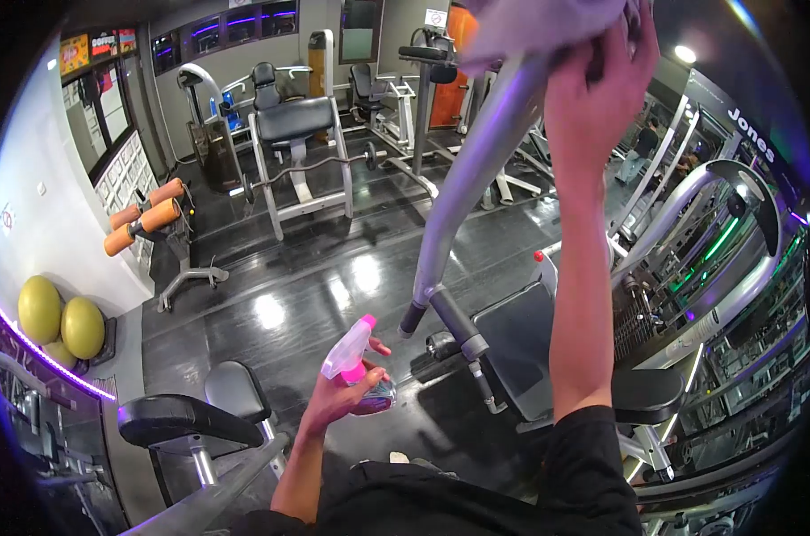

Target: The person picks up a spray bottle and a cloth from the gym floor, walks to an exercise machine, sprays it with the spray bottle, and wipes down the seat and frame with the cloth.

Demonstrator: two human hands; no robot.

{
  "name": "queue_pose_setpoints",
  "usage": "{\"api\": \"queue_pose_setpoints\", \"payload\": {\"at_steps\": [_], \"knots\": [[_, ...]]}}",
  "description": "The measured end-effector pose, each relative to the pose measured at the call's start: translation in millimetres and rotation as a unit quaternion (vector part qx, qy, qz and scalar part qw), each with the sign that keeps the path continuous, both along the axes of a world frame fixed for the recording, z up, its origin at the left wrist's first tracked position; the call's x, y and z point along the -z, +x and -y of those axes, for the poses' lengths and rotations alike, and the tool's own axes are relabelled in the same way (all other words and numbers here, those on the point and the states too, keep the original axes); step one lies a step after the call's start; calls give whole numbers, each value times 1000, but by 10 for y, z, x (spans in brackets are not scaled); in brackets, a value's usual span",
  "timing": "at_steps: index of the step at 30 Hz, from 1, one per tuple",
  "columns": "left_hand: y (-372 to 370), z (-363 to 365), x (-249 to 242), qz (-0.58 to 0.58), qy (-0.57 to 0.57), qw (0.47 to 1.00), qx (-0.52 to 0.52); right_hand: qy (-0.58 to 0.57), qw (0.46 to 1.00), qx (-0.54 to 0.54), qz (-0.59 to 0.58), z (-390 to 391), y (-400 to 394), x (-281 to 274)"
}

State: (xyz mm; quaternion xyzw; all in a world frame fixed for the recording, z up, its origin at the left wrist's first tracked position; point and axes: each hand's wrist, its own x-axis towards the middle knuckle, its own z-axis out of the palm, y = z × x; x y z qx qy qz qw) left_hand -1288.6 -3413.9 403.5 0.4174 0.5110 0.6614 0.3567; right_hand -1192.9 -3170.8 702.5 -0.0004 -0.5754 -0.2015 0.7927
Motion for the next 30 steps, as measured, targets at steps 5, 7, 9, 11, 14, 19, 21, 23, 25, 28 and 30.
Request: {"api": "queue_pose_setpoints", "payload": {"at_steps": [5, 7, 9, 11, 14, 19, 21, 23, 25, 28, 30], "knots": [[13, -7, 8, 2, -6, 1000, 7, -40, 997, -21, 61, -55, 92, 691], [-26, -17, 129, 14, -21, 999, 24, -44, 991, -90, 86, -110, 96, 975], [-17, -18, 175, 25, -36, 998, 42, -81, 981, -135, 112, -29, 154, 1199], [29, -39, 165, 42, -2, 999, 34, -171, 943, -267, 100, 131, 111, 1316], [39, -50, 180, 43, -14, 998, 34, -246, 950, -172, 81, 161, 34, 1461], [44, 6, 201, 40, -26, 999, 24, -246, 957, -76, 135, 83, -65, 1974], [56, 21, 183, 54, -32, 998, 17, -307, 928, -85, 193, 95, -26, 2338], [51, 22, 178, 47, -13, 999, 18, -409, 865, -112, 269, 72, -4, 2625], [43, 19, 182, 34, -25, 999, 20, -488, 812, -114, 300, 51, 60, 2754], [51, 14, 214, 23, -34, 999, 29, -544, 745, -143, 359, 5, 196, 2791], [79, 19, 233, 25, -36, 998, 38, -557, 730, -134, 371, -64, 266, 2948]]}}
